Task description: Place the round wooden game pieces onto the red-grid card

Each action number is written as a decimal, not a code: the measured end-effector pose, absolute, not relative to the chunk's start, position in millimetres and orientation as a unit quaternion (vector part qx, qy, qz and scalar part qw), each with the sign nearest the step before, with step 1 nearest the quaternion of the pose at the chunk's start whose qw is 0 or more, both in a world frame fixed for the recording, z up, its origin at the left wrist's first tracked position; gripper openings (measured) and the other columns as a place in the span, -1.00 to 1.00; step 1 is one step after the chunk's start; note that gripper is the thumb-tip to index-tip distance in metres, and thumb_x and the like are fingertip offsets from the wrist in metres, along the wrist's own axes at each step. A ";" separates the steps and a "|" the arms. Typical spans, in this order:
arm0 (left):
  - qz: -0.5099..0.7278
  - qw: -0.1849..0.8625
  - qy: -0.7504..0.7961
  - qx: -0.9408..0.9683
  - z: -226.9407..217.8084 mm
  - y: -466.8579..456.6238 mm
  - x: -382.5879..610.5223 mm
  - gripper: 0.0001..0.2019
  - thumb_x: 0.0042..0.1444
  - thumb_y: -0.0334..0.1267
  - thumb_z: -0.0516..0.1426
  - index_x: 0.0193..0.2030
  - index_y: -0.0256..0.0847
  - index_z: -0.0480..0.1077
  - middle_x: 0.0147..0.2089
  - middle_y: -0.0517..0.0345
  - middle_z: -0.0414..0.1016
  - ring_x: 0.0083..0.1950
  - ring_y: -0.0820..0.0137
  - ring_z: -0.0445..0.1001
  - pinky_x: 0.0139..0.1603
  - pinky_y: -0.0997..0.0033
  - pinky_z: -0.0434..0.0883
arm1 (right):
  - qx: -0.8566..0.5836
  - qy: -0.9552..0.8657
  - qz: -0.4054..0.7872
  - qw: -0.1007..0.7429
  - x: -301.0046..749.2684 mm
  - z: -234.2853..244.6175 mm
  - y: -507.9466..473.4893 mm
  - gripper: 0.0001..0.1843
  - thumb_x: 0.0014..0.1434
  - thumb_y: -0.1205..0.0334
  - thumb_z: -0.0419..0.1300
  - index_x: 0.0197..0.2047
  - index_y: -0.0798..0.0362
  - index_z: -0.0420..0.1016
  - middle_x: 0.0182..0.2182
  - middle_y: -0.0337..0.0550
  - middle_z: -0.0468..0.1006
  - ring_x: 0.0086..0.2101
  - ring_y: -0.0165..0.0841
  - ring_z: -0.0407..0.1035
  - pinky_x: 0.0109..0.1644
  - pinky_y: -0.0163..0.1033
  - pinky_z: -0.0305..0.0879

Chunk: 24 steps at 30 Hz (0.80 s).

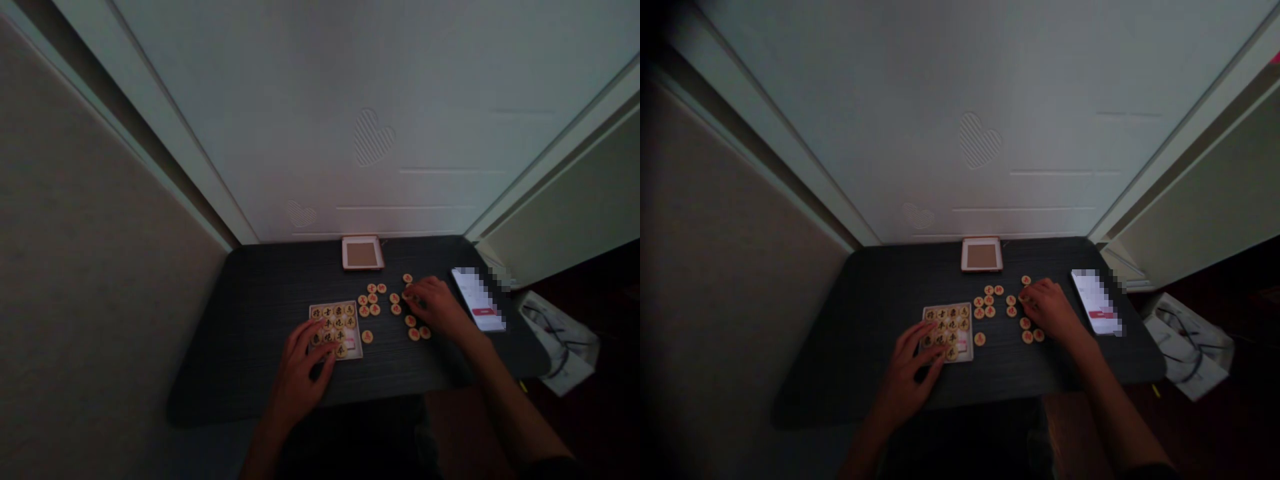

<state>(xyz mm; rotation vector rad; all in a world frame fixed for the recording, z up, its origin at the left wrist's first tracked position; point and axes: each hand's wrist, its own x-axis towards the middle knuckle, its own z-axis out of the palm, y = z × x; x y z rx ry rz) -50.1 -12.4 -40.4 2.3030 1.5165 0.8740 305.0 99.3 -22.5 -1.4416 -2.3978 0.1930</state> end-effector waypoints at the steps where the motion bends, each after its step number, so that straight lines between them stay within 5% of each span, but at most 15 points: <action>1: 0.300 0.126 0.521 0.789 -41.2 -12.3 -50.2 -0.75 0.27 -0.33 0.16 0.02 0.05 0.53 0.35 0.13 0.31 0.40 0.07 0.18 0.32 -0.20 0.35 | -0.510 -0.840 0.064 0.174 305.4 -19.4 98.1 -0.82 0.27 0.22 0.22 -0.10 0.01 0.60 -0.13 -0.03 0.65 -0.08 -0.10 0.42 0.10 0.01 0.27; 16: 0.425 0.151 0.569 0.688 -28.0 -11.4 -42.6 -0.85 0.30 -0.29 0.13 -0.07 -0.07 0.52 0.13 0.06 0.52 0.25 0.14 0.37 0.28 -0.11 0.34 | -0.502 -0.725 0.218 0.418 233.4 -11.8 10.6 -0.72 0.26 0.21 0.23 0.04 -0.07 0.51 -0.04 -0.09 0.62 -0.06 -0.21 0.53 0.04 -0.09 0.47; 24: 0.430 0.451 0.548 0.559 2.4 -21.9 9.9 -0.78 0.29 -0.15 0.15 0.01 -0.10 0.50 0.02 0.07 0.62 0.03 0.25 0.59 0.06 0.25 0.51 | -0.432 -0.733 0.262 0.456 192.2 -6.9 -14.7 -0.63 0.26 0.32 0.23 0.13 -0.11 0.49 -0.03 -0.11 0.61 -0.04 -0.24 0.52 0.06 -0.13 0.50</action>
